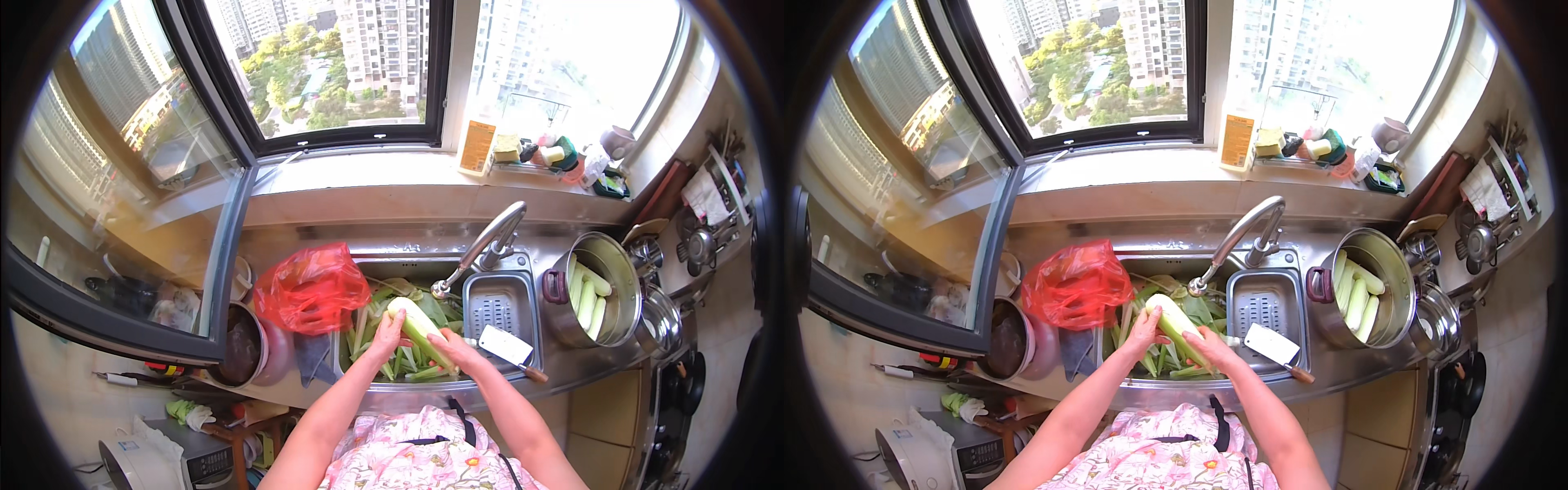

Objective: The person peels the husks from ears of corn, trims the ends with a knife, and rinses them under running water before placing them into a pot of water.

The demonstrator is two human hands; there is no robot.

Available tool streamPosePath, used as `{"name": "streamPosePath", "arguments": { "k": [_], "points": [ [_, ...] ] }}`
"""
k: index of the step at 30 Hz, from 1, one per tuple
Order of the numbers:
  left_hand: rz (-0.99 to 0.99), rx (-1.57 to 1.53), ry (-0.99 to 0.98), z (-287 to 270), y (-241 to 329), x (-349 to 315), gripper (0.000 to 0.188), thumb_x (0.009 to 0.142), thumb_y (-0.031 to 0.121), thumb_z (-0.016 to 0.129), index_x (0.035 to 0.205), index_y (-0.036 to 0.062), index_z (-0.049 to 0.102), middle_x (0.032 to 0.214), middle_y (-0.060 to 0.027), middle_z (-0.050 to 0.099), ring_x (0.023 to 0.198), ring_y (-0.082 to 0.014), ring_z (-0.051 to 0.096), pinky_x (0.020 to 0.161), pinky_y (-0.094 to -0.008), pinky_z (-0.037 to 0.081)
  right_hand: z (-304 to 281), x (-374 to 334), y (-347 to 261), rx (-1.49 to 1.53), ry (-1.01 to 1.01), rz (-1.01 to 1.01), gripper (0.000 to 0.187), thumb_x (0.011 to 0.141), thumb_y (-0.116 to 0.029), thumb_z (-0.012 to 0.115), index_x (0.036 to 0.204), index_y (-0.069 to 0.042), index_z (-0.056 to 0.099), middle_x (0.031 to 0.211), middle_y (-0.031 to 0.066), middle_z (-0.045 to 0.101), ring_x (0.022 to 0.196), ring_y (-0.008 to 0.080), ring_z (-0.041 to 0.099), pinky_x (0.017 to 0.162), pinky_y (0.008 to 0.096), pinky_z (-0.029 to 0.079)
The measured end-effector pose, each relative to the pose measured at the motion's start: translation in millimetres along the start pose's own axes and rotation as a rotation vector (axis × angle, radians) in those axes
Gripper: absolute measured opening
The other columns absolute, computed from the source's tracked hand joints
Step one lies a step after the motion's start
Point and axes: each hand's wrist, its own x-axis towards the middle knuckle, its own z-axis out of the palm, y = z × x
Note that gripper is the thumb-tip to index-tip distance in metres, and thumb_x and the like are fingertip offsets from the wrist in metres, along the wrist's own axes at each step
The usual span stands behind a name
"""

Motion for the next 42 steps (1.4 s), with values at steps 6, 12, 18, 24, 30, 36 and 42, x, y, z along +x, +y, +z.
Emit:
{"name": "streamPosePath", "arguments": {
  "k": [6,12,18,24,30,36,42],
  "points": [
    [-0.041,-0.016,-0.155,-3.4,44.3,-10.3,0.038,0.098,0.033,0.046,0.125,0.0062,0.044,0.112,-0.013,0.06,0.094,-0.0256,0.067,0.072,-0.0402,0.06,2.5,-3.2,0.0,-0.015,0.075,-0.163,0.055,0.091,-0.046,0.061,0.122,-0.002,0.05,0.09,0.0108,0.066,0.066,0.0149,0.066,0.051,0.0277,0.052],
    [0.022,0.111,-0.203,-17.7,49.7,-2.3,0.035,0.089,0.013,0.045,0.122,0.0036,0.049,0.111,-0.0098,0.061,0.096,-0.0237,0.065,0.077,-0.0436,0.059,-12.5,-2.8,6.1,0.216,-0.038,-0.125,0.05,0.095,-0.051,0.054,0.113,-0.005,0.061,0.089,0.0066,0.067,0.072,0.0132,0.065,0.052,0.0275,0.051],
    [0.192,0.37,-0.052,-23.4,40.1,10.9,0.032,0.081,0.004,0.046,0.11,0.0041,0.057,0.101,-0.0056,0.063,0.092,-0.0188,0.064,0.079,-0.034,0.054,-22.5,13.4,29.9,0.479,-0.107,0.006,0.057,0.092,-0.057,0.053,0.12,-0.007,0.056,0.097,0.0071,0.067,0.076,0.0148,0.067,0.054,0.028,0.052],
    [0.271,0.867,0.181,-36.7,33.5,12.2,0.052,0.084,0.034,0.061,0.129,0.0086,0.052,0.122,-0.018,0.06,0.114,-0.0337,0.057,0.097,-0.0404,0.044,-25.4,-10.0,13.5,0.249,-0.153,-0.047,0.064,0.086,-0.049,0.066,0.127,-0.002,0.05,0.104,0.0111,0.065,0.082,0.0163,0.066,0.061,0.0289,0.054],
    [0.135,0.299,-0.152,7.5,32.2,1.2,0.068,0.092,0.042,0.061,0.144,0.0078,0.033,0.125,-0.0139,0.058,0.112,-0.0237,0.059,0.09,-0.0402,0.05,0.2,-0.4,23.1,-0.188,0.223,-0.373,0.076,0.076,-0.039,0.077,0.132,0.001,0.045,0.118,0.0147,0.06,0.109,0.0229,0.058,0.096,0.0334,0.044],
    [0.065,0.085,-0.376,-8.2,37.7,2.7,0.061,0.096,0.03,0.059,0.146,0.0117,0.029,0.116,-0.0114,0.062,0.099,-0.0209,0.064,0.079,-0.0331,0.055,1.5,-9.3,17.7,-0.03,0.15,-0.296,0.081,0.075,-0.039,0.077,0.136,0.0,0.041,0.128,0.016,0.054,0.117,0.0222,0.053,0.099,0.0343,0.042],
    [0.201,0.195,-0.327,0.1,42.2,2.7,0.053,0.094,0.007,0.049,0.144,0.0077,0.031,0.114,-0.0098,0.063,0.096,-0.0187,0.065,0.079,-0.034,0.057,-2.4,-9.5,20.0,-0.086,0.127,-0.356,0.077,0.079,-0.034,0.075,0.139,-0.003,0.039,0.127,0.0131,0.054,0.115,0.0198,0.052,0.099,0.0342,0.041]
  ]
}}
